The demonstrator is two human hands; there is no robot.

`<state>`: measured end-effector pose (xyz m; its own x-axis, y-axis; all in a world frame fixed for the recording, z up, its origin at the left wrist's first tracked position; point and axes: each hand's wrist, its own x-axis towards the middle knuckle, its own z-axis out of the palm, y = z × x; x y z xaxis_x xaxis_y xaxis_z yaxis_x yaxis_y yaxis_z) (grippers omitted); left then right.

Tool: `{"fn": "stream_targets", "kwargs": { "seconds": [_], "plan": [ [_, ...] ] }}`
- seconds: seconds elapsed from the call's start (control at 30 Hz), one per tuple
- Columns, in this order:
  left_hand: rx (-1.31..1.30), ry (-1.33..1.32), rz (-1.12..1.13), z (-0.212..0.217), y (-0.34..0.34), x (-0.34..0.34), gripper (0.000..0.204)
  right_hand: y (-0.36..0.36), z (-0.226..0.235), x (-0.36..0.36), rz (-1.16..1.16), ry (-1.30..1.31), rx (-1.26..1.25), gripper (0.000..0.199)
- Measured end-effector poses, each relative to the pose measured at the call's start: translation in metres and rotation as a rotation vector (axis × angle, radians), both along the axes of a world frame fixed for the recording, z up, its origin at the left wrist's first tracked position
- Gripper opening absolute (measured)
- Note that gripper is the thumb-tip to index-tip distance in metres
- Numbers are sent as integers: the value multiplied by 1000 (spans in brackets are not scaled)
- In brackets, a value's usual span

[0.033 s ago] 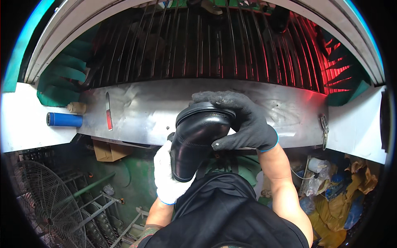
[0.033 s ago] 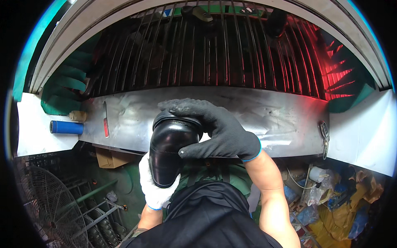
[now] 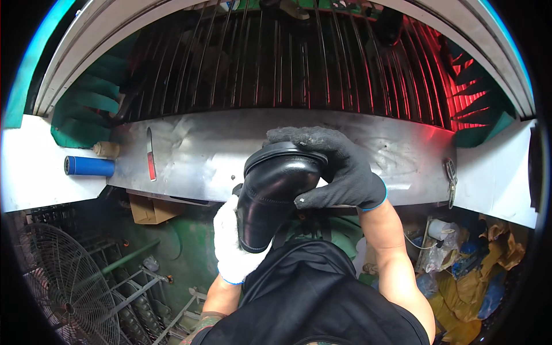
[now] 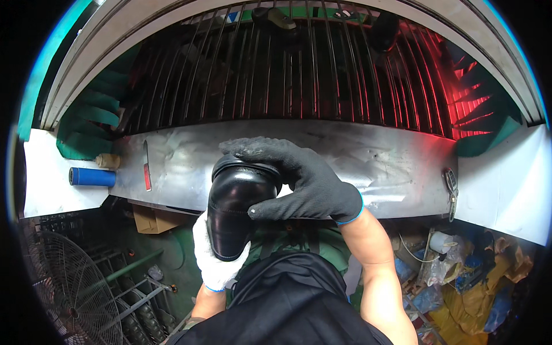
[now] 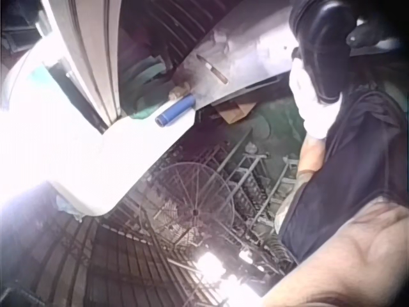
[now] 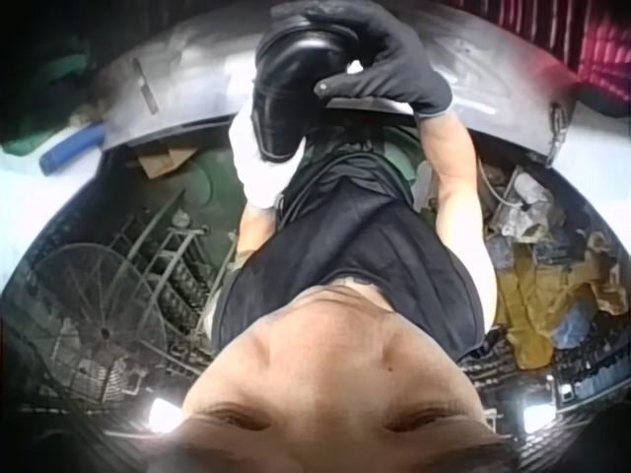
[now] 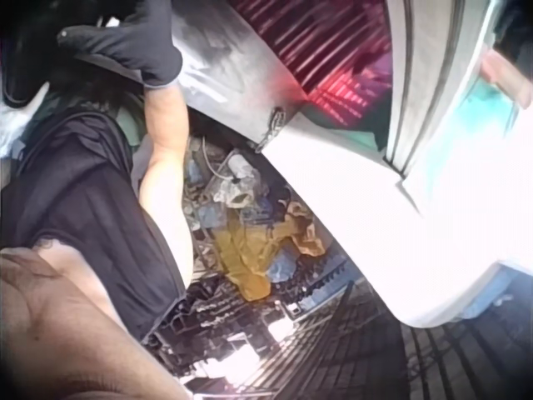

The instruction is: The person polishes a black leather shoe using a white cloth and a shoe tree. They repeatedly rub the shoe's surface, rotate it to access different angles, and place it on a metal workbench. The person handles the shoe and a shoe tree throughout the process.

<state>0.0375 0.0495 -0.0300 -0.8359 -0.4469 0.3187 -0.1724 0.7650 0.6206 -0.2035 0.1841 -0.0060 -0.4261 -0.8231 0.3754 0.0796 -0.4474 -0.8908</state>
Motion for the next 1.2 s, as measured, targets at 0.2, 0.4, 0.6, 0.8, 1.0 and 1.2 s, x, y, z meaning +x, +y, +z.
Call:
{"fn": "stream_targets", "kwargs": {
  "seconds": [0.2,0.4,0.6,0.8,1.0,1.2],
  "plan": [
    [-20,-18,-16,2,-1,-3,84,1,6,-2,-8,60,48,80],
    [-2,-50,-23,7,-4,-3,85,-4,2,-6,10,147,-43,92],
    [30,-85,0,9,-4,3,89,-3,3,-3,24,73,17,94],
    [42,-67,-2,6,-7,14,101,-6,7,-4,88,79,61,99],
    [98,-111,21,11,-4,18,107,-10,14,-10,189,90,124,109],
    [437,-52,15,14,-12,35,106,-25,21,-28,274,343,130,118]
  ]
}}
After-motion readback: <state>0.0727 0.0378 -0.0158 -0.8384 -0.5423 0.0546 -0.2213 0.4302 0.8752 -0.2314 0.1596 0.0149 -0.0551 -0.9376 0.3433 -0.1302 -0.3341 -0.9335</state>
